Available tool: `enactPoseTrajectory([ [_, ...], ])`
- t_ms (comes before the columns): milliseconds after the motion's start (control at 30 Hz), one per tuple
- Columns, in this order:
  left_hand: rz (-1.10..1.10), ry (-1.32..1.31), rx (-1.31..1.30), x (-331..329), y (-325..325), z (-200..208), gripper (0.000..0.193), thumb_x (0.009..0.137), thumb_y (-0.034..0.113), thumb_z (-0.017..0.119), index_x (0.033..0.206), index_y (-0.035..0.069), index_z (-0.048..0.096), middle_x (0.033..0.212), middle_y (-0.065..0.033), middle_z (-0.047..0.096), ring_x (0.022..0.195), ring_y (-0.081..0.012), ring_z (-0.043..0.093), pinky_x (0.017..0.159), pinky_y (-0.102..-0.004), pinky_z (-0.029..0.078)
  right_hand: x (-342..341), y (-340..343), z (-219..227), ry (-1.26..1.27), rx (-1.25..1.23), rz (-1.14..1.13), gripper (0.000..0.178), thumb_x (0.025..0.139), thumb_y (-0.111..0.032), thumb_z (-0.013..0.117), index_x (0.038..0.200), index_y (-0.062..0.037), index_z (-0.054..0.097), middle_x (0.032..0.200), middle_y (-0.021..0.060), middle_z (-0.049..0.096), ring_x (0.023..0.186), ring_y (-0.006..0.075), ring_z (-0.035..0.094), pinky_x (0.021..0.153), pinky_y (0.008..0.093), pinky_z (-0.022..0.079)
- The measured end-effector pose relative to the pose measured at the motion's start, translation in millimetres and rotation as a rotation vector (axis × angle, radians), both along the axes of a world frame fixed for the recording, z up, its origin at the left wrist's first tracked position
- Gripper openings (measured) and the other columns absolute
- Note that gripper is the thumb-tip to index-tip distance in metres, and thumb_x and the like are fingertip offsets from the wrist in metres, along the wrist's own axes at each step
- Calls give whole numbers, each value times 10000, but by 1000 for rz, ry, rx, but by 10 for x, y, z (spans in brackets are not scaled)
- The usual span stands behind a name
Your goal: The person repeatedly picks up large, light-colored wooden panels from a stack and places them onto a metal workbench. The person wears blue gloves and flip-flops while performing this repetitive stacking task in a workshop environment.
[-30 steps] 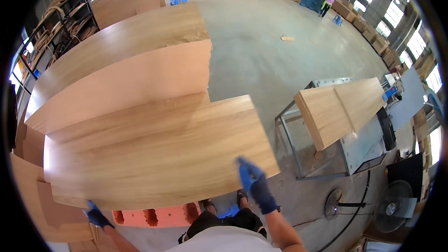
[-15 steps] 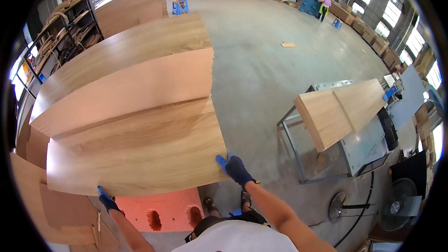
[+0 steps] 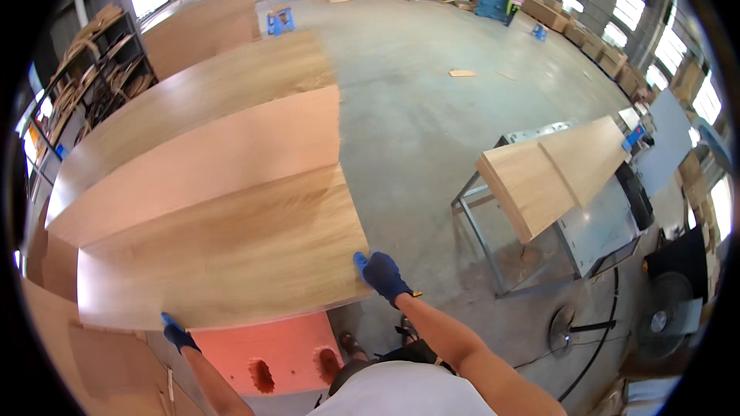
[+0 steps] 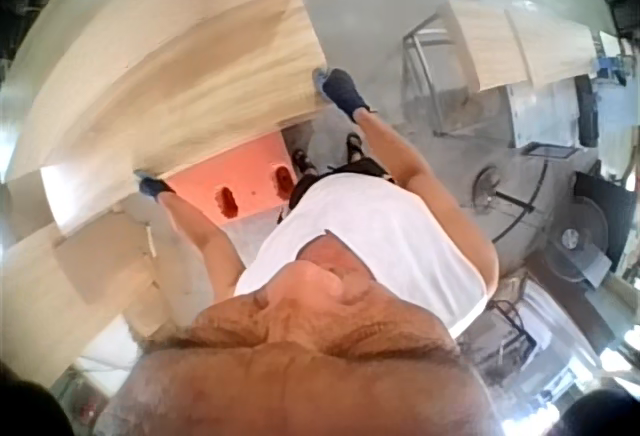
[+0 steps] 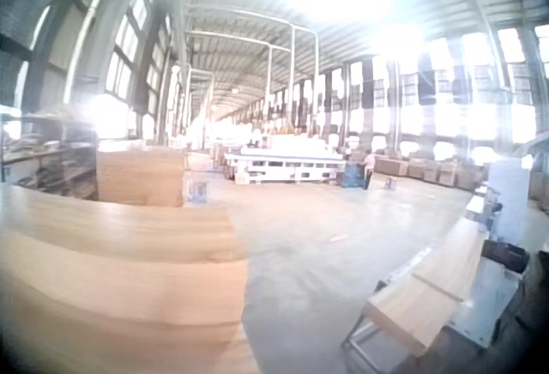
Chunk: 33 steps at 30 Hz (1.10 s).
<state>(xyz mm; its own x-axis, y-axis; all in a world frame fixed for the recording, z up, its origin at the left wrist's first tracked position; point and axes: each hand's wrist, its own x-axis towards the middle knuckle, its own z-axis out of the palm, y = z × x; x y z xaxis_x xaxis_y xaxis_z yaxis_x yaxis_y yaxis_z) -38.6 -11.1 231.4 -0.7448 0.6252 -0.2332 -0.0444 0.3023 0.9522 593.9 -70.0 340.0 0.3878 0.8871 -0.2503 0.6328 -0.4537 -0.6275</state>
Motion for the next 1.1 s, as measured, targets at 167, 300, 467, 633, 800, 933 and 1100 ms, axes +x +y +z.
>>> enactPoseTrajectory([
  [167, -57, 151, 181, 24, 63, 38, 508, 987, 257, 386, 1380, -62, 346, 1399, -107, 424, 1256, -199, 427, 1044, -323, 352, 56, -95, -78, 60, 143, -21, 478, 899, -456, 486, 793, -7, 612, 747, 273, 596, 736, 437, 586, 665, 452, 461],
  [300, -32, 440, -101, 612, -318, 493, 481, 894, 441, 527, 1248, 115, 548, 1103, -102, 630, 889, -270, 602, 680, -371, 451, 607, -506, -266, 897, 56, -34, 374, 917, -409, 481, 1004, -89, 653, 924, 90, 674, 766, 205, 636, 670, 340, 495],
  [467, -100, -618, 138, 1343, -751, 355, 706, 860, 710, 307, 1094, 127, 630, 1119, -72, 646, 1043, -270, 570, 813, -467, 449, 2061, -1380, -859, 1074, 139, -769, 319, 901, -319, 479, 1060, -80, 620, 921, 69, 660, 683, 193, 596, 564, 335, 455],
  [633, -467, -1000, -131, 2251, -1390, -764, 720, 844, 698, 287, 887, 82, 658, 1085, -123, 634, 1036, -346, 545, 910, -560, 393, 3334, -2417, -1019, 1244, 445, -1031, 129, 872, -241, 474, 779, -164, 519, 693, 2, 538, 516, 154, 486, 445, 297, 348],
  [800, -690, -912, -532, 3651, -1577, -1227, 535, 838, 588, 369, 653, 100, 488, 829, -108, 577, 808, -283, 511, 838, -462, 389, 4068, -2803, -1191, 1232, 490, -1220, 156, 866, -254, 475, 744, -161, 503, 668, 9, 526, 503, 172, 483, 433, 312, 350],
  [933, -758, -862, -591, 4365, -1622, -1047, 508, 846, 570, 377, 712, 93, 486, 877, -110, 567, 838, -286, 511, 847, -459, 392, 4668, -2821, -1473, 1272, 561, -1160, 178, 860, -271, 504, 840, -101, 553, 758, 72, 591, 587, 230, 562, 516, 368, 464],
  [1100, -777, -821, -626, 4741, -1626, -802, 479, 857, 547, 387, 785, 84, 484, 936, -113, 556, 876, -291, 511, 859, -456, 396, 5352, -2685, -1366, 1060, 701, -1403, 219, 891, -314, 508, 864, -98, 535, 763, 86, 600, 543, 200, 516, 478, 362, 417],
])
